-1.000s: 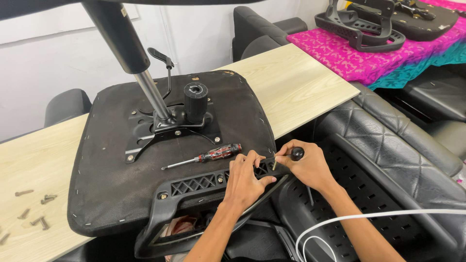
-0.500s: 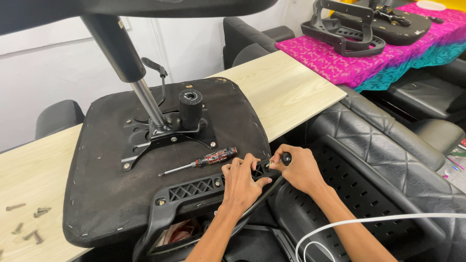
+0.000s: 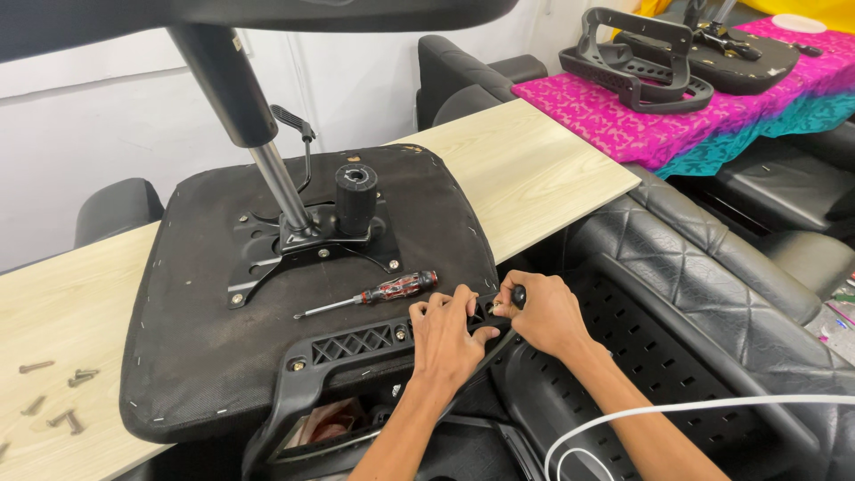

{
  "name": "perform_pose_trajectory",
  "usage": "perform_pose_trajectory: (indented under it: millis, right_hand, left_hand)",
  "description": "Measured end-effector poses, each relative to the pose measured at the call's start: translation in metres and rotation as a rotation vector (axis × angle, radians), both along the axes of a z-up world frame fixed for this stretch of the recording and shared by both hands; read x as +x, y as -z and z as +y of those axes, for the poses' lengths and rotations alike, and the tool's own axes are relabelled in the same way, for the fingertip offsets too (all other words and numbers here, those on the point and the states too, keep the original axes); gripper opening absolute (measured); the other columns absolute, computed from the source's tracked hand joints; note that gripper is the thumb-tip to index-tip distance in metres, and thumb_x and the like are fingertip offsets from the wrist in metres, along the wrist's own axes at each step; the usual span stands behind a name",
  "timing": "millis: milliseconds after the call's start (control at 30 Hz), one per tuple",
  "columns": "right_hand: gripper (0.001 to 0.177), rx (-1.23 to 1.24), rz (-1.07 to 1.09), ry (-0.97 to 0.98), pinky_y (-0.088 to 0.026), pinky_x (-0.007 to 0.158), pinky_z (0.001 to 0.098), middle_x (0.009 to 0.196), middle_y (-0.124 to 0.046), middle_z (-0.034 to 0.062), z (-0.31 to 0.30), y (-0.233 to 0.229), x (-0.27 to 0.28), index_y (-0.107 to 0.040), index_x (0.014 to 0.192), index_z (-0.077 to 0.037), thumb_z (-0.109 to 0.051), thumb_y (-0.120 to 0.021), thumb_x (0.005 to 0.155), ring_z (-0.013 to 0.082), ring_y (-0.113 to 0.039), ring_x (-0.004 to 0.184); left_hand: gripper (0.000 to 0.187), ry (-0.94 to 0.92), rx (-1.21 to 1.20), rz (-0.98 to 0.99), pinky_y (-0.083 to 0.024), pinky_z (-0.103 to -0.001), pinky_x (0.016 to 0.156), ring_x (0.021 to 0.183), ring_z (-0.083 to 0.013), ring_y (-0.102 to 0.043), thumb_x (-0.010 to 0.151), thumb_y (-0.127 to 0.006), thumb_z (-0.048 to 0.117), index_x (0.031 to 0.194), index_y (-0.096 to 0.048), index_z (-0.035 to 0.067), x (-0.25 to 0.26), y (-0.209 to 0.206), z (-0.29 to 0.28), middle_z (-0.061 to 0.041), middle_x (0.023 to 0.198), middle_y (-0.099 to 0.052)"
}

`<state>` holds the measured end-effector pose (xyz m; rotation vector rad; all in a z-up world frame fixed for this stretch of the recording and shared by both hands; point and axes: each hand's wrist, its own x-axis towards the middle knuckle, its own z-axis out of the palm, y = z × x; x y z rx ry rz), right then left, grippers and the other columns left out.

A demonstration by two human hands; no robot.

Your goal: The person assembles a chair by attaching a black plastic frame to the underside of the seat using a screwdriver and screws. They align the frame, insert screws, and tighten them to secure the components together.

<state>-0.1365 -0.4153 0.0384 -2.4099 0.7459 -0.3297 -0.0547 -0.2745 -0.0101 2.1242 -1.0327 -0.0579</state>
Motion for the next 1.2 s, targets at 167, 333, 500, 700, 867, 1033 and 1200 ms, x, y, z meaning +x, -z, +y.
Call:
perform_pose_trajectory:
  millis: [167,333,500,700,867,1033,1200]
  right_hand:
    - [0.019,0.070,-0.011,0.038,-0.056,0.071,0.0364,0.082,-0.080,0.0021,-0.004,0.013,0.006,-0.069,0.074,-0.006,-0.015,-0.085,0.074,0.0226,-0.076,0.076]
    - [0.019,0.084,0.081,0.086,-0.058,0.073,0.0344,0.082,-0.080,0.0007,-0.016,0.015,0.017,-0.073,0.073,-0.006,-0.016,-0.089,0.069,0.0203,-0.077,0.081]
    - [0.019,0.023,0.146,-0.025,-0.059,0.072,0.0325,0.075,-0.080,0.0009,-0.025,0.014,0.023,-0.074,0.074,-0.008,-0.017,-0.089,0.067,0.0194,-0.077,0.076]
    - [0.022,0.056,0.078,-0.006,-0.054,0.059,0.0315,0.062,-0.072,0.0071,-0.022,0.028,0.021,-0.074,0.073,-0.005,-0.016,-0.091,0.065,0.0190,-0.069,0.058]
    - [0.034,0.472,-0.035,0.117,-0.039,0.039,0.0288,0.053,-0.059,0.0067,-0.023,0.035,0.008,-0.067,0.070,-0.002,-0.023,-0.094,0.069,0.0130,-0.049,0.041]
    - [0.043,0.440,-0.042,0.207,-0.041,0.038,0.0254,0.052,-0.060,0.0037,-0.015,0.045,0.005,-0.062,0.068,-0.003,-0.033,-0.092,0.073,0.0105,-0.051,0.040]
    - [0.037,0.615,-0.122,0.171,-0.040,0.039,0.0252,0.055,-0.058,0.0028,-0.016,0.045,0.004,-0.063,0.071,-0.005,-0.029,-0.091,0.074,0.0101,-0.050,0.042]
  left_hand:
    - [0.046,0.003,-0.037,-0.003,-0.035,-0.046,0.091,0.098,-0.0234,-0.062,0.068,-0.091,0.030,0.092,-0.057,0.010,0.001,0.001,0.001,0.000,0.101,-0.070]
    - [0.048,-0.032,0.007,0.052,-0.033,-0.045,0.098,0.106,-0.0227,-0.059,0.067,-0.092,0.031,0.099,-0.061,0.012,0.000,-0.004,0.000,0.000,0.105,-0.070]
    - [0.049,-0.038,0.131,0.155,-0.030,-0.045,0.106,0.116,-0.0226,-0.053,0.072,-0.088,0.034,0.112,-0.068,0.015,0.003,-0.014,-0.004,-0.002,0.112,-0.069]
    - [0.034,-0.006,0.121,0.087,-0.029,-0.047,0.105,0.118,-0.0236,-0.051,0.073,-0.085,0.031,0.101,-0.076,0.014,0.000,-0.016,-0.013,0.002,0.120,-0.067]
    - [0.028,-0.009,0.123,0.122,-0.031,-0.045,0.105,0.118,-0.0220,-0.053,0.072,-0.084,0.029,0.097,-0.079,0.017,0.004,-0.016,-0.014,0.004,0.118,-0.070]
    - [0.030,-0.007,0.022,0.100,-0.034,-0.043,0.103,0.114,-0.0231,-0.056,0.072,-0.081,0.024,0.102,-0.079,0.018,0.004,-0.011,-0.011,0.002,0.115,-0.071]
    - [0.023,0.004,-0.044,0.097,-0.035,-0.044,0.103,0.111,-0.0227,-0.058,0.080,-0.076,0.024,0.102,-0.079,0.019,0.009,-0.005,-0.013,0.003,0.112,-0.073]
